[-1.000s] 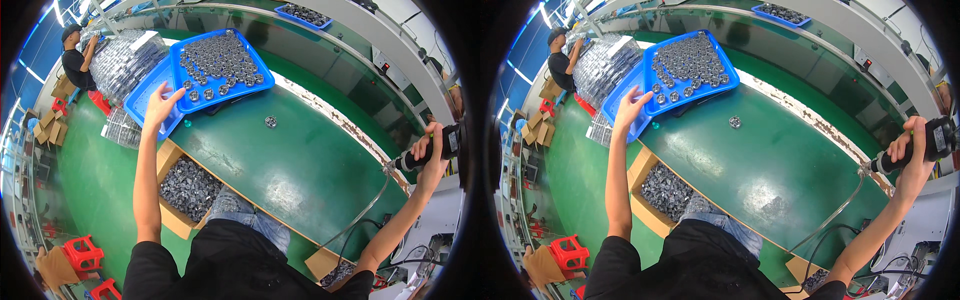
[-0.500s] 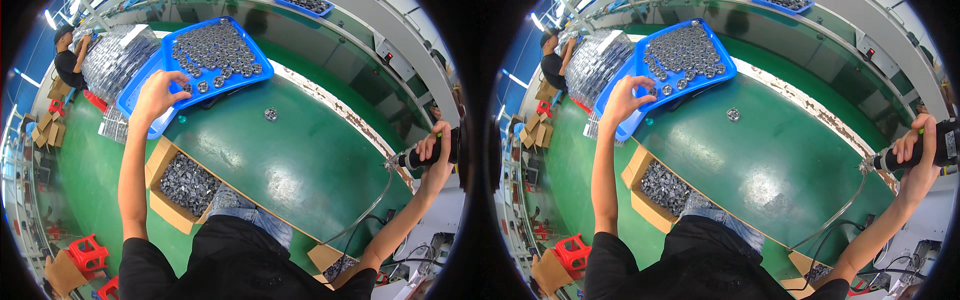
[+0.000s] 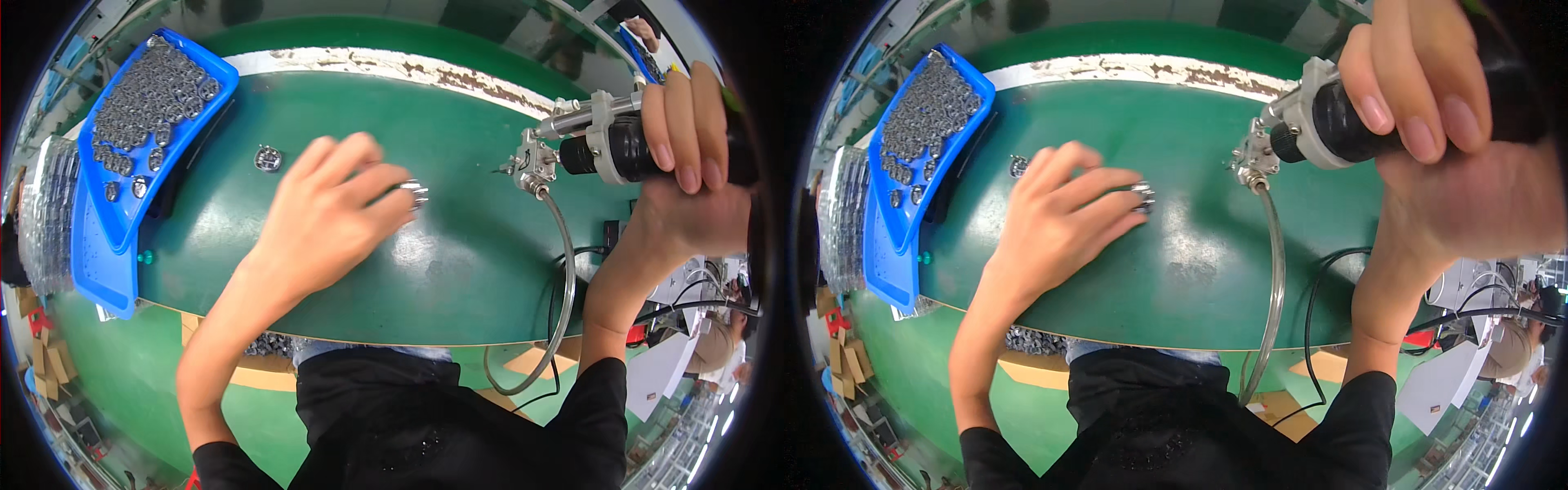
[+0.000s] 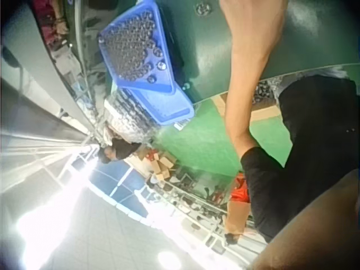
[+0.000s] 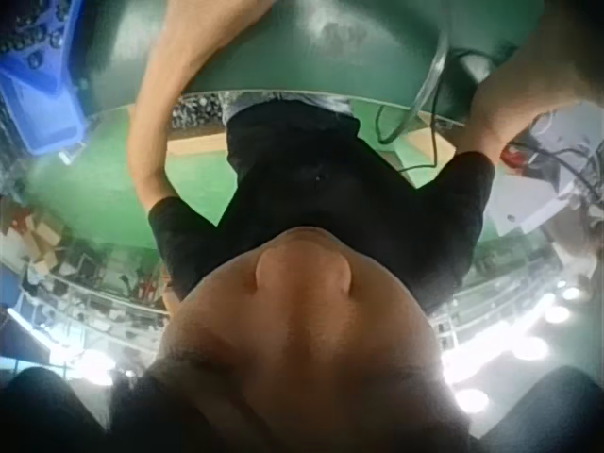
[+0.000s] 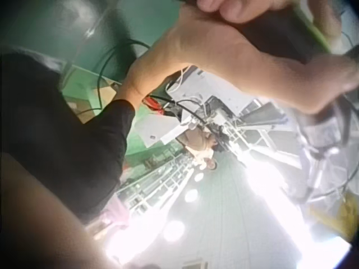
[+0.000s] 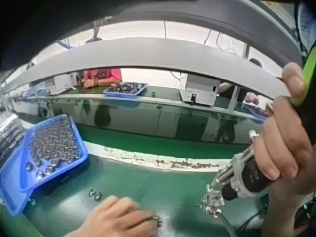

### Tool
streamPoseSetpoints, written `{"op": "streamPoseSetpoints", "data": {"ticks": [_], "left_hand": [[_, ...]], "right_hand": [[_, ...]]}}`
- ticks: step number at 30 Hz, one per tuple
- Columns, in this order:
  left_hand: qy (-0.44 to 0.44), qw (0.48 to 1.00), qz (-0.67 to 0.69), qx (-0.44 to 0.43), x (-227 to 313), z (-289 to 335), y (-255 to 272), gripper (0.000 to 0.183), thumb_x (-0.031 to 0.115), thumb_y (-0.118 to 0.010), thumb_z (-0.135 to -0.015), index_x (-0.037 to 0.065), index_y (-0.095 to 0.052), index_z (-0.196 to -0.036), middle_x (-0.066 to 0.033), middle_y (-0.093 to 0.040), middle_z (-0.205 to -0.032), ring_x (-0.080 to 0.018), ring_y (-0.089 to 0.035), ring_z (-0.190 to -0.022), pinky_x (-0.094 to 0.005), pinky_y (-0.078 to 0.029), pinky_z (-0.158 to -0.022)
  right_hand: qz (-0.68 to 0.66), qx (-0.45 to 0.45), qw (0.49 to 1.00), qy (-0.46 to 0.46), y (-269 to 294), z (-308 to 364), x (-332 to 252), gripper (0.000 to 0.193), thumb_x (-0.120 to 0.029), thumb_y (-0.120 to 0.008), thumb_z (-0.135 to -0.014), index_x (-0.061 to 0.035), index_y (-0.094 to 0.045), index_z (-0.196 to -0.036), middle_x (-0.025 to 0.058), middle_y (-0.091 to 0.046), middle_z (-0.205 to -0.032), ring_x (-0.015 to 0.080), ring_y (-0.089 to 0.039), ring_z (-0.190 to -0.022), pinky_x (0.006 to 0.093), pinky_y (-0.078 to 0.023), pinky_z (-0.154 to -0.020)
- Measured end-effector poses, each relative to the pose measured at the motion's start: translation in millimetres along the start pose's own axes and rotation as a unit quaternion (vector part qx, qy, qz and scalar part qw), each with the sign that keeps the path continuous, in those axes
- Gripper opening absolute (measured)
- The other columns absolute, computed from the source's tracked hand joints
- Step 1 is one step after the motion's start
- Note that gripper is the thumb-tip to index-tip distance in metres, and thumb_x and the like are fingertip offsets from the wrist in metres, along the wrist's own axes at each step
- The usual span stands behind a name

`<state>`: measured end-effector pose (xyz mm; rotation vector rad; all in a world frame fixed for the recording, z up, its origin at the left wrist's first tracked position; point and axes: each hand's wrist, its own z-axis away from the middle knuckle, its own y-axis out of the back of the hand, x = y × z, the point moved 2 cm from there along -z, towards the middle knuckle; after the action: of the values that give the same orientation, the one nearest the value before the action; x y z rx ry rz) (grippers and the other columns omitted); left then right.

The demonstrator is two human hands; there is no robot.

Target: The person attaches screws to small circular electronic parts using an electric screwdriver on a factory assembly line.

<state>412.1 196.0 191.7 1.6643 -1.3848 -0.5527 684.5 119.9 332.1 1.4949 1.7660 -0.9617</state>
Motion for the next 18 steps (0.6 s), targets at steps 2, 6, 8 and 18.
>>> {"op": "streamPoseSetpoints", "data": {"ticks": [2, 6, 8, 18], "left_hand": [[-0.081, 0.997, 0.012, -0.013, 3.1, -15.5, -25.4, 0.022, 0.018, -0.086, -0.072, 0.011, -0.076, -0.091, 0.0040, -0.074, -0.109, -0.0211, -0.059, -0.090, -0.0361, -0.049, -0.074], [-0.069, 0.995, 0.074, 0.006, -3.2, -6.1, -45.5, 0.021, 0.018, -0.084, -0.074, 0.011, -0.077, -0.093, 0.0039, -0.074, -0.109, -0.0199, -0.059, -0.090, -0.0345, -0.049, -0.072], [-0.058, 0.995, 0.074, 0.018, -5.4, -4.4, -45.5, 0.021, 0.018, -0.085, -0.075, 0.011, -0.078, -0.093, 0.0036, -0.074, -0.109, -0.0192, -0.059, -0.089, -0.0336, -0.051, -0.070], [-0.026, 0.991, 0.124, 0.037, -7.0, -7.8, -49.1, 0.020, 0.016, -0.085, -0.075, 0.011, -0.079, -0.093, 0.0035, -0.075, -0.108, -0.0200, -0.060, -0.089, -0.0337, -0.055, -0.072]], "right_hand": [[-0.060, -0.053, 0.996, 0.025, 16.4, 7.8, 12.1, 0.031, -0.034, -0.059, -0.099, -0.0078, -0.055, -0.083, -0.0024, -0.047, -0.066, 0.0067, -0.043, -0.056, 0.0219, -0.040, -0.062], [-0.077, -0.147, 0.985, -0.040, 15.5, 7.7, 21.0, 0.027, -0.023, -0.070, -0.094, -0.0156, -0.055, -0.074, -0.0030, -0.054, -0.076, 0.0062, -0.056, -0.073, 0.0206, -0.045, -0.073], [-0.055, -0.152, 0.986, -0.047, 14.0, 5.6, 27.8, 0.026, -0.021, -0.070, -0.095, -0.0162, -0.055, -0.074, -0.0033, -0.055, -0.078, 0.0059, -0.057, -0.077, 0.0206, -0.045, -0.074], [-0.117, -0.218, 0.969, -0.012, 36.5, -0.2, 40.4, 0.029, -0.028, -0.071, -0.095, -0.0170, -0.058, -0.072, -0.0038, -0.056, -0.080, 0.0045, -0.057, -0.077, 0.0197, -0.045, -0.075]]}}
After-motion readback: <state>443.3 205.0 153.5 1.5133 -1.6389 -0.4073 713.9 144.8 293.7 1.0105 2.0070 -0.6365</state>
